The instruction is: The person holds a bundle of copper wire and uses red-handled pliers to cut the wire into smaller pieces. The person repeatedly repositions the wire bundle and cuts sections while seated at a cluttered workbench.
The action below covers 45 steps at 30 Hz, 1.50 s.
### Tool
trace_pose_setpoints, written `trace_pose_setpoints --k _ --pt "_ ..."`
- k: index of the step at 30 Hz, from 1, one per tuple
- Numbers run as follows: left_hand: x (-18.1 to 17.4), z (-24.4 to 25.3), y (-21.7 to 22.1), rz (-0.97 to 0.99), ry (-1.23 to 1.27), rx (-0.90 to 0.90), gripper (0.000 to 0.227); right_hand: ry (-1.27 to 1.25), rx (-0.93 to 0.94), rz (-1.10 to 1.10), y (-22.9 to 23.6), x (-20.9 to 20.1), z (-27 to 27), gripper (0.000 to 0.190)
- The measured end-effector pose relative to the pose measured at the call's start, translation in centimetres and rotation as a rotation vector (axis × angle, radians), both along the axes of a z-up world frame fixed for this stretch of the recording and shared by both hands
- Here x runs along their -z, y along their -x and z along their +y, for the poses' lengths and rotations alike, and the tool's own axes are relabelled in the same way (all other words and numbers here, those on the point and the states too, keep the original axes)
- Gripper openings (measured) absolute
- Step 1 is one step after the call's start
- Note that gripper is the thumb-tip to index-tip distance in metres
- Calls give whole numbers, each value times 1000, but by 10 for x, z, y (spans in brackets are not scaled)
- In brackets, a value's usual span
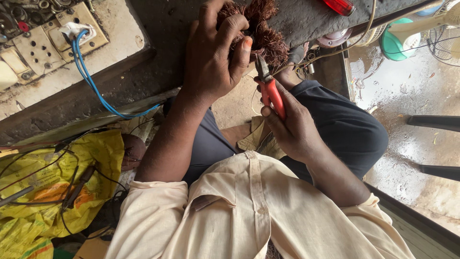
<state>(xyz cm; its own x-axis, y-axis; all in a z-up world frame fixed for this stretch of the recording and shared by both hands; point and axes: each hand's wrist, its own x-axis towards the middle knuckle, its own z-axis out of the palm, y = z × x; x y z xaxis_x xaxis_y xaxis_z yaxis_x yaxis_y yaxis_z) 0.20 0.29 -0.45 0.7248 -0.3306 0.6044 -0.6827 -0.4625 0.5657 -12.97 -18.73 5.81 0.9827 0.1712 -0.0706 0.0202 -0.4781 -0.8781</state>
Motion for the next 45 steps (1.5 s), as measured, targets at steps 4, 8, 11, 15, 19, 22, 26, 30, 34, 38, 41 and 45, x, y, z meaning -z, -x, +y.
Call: trace_pose_setpoints --k 4,8,11,15,19,22,26,30,34,38,41,45 --pt "1 1 1 -41 -11 -10 25 58 4 39 1 -9 0 53" --pt "4 0 -1 -68 -3 4 27 85 -13 8 1 -7 0 52" --pt "6 -1 0 -70 -4 9 28 12 8 71 1 2 -2 48" --pt "6 0 0 -91 -31 -1 30 -170 79 279 0 25 -4 42" --pt "3 1 1 -79 -19 4 28 -505 72 339 -8 59 -4 37" --pt "1 1 0 -24 -27 9 29 -592 71 312 -14 81 -2 29" --pt "-3 0 0 -40 -13 6 27 -606 83 185 -20 104 7 24" --pt "-9 -1 2 0 1 7 24 -420 65 61 -24 112 8 20" --pt "-14 -1 2 86 30 40 27 -369 4 -100 -33 117 6 19" --pt "-10 -3 -1 -27 -5 26 27 -398 -27 -116 -35 128 4 20" --pt "-10 -1 -1 -6 -5 52 28 -305 -49 -245 -38 140 0 21" --pt "-14 -1 -1 -2 -10 80 28 -286 -33 -164 -41 156 2 29"
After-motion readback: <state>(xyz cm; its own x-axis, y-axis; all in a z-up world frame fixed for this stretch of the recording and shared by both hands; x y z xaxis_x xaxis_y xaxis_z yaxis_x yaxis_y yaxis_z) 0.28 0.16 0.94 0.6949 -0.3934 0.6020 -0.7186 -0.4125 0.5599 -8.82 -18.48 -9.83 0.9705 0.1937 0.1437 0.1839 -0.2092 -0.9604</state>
